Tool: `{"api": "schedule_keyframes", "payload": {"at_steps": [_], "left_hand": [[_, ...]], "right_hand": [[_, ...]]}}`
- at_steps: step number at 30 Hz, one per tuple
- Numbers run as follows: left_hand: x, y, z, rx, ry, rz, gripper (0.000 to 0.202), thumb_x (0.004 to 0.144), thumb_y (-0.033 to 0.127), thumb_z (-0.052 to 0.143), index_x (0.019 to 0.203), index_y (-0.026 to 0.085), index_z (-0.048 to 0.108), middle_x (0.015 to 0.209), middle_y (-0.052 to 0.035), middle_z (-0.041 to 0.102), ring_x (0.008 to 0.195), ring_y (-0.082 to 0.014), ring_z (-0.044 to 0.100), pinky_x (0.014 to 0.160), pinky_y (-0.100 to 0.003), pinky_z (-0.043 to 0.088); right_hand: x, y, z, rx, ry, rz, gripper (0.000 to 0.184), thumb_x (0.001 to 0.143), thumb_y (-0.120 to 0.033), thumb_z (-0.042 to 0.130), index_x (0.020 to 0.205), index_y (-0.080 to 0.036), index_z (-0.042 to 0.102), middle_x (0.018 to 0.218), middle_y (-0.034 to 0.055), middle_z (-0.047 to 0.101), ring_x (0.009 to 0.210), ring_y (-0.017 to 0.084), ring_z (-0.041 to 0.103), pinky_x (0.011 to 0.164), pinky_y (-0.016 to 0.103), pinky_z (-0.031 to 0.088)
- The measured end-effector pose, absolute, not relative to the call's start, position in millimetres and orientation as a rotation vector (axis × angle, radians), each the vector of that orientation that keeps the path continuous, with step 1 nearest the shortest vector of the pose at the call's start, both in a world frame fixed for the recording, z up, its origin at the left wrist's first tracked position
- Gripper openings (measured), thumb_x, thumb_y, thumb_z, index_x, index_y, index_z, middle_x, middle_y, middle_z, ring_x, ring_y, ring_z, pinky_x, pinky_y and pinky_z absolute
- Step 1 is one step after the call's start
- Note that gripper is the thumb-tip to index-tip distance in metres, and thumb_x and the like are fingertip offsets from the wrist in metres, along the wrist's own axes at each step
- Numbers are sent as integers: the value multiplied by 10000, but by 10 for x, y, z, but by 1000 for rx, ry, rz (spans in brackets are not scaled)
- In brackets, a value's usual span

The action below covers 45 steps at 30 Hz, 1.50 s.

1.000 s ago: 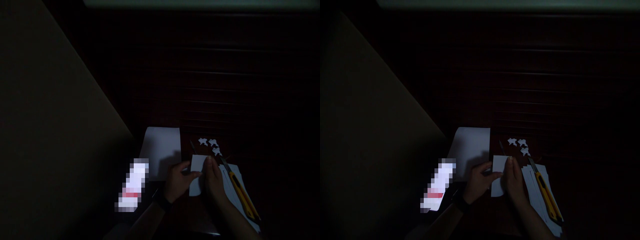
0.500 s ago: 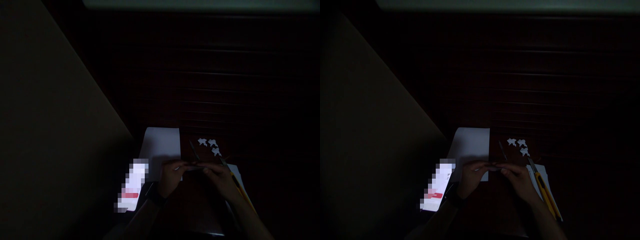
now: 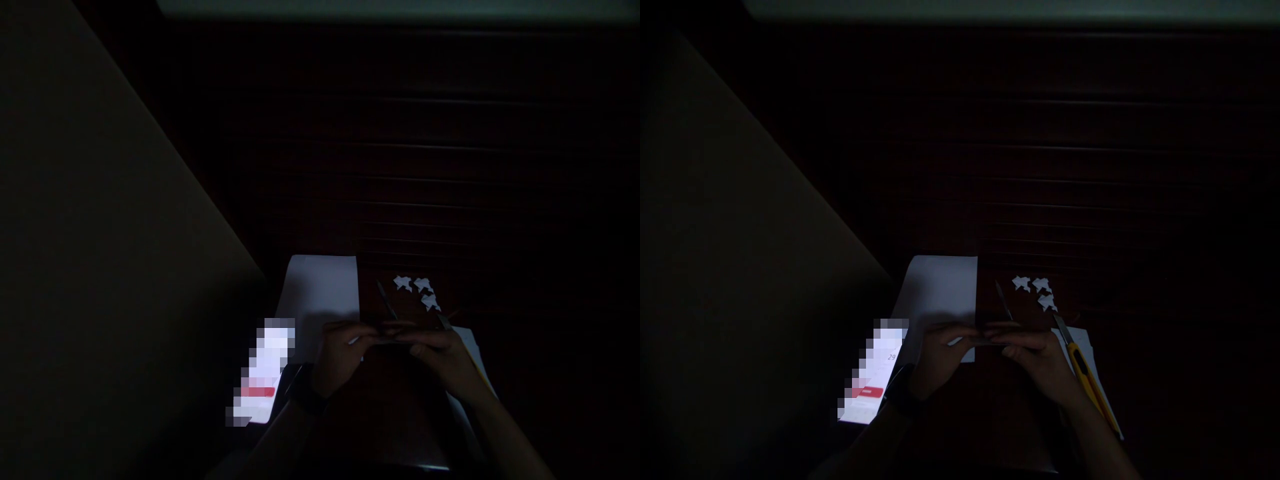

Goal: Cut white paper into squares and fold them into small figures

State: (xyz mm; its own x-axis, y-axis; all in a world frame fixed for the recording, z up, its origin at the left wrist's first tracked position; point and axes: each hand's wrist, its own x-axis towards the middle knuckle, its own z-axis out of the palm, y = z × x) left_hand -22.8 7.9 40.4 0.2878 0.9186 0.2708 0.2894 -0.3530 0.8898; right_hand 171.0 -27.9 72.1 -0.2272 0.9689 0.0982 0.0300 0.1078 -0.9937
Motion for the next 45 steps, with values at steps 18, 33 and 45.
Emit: {"api": "schedule_keyframes", "payload": {"at_steps": [18,33,45], "left_hand": [[-215,29,419,1856,1113,963,224,765,71,545,797,221,709,801,13,713,728,-131,639,713,-232,465],[-102,48,348,1204,1069,955,308,718,399,639,576,132,583,558,8,574,527,-99,510,474,-192,373],[-166,95,289,1054,864,743,282,693,384,667,773,114,672,806,-73,687,724,-183,622,651,-273,466]], "right_hand": [[1699,-284,690,-866,-1278,1298,74,704,-192,688,735,-243,731,810,68,714,954,298,595,815,482,454],[1501,-229,491,-1404,-941,1307,241,726,-398,652,744,-168,722,630,26,681,606,197,608,564,286,461],[1524,-137,289,-1344,-807,1271,231,702,-377,678,691,-148,704,647,43,677,608,204,601,573,301,460]]}}
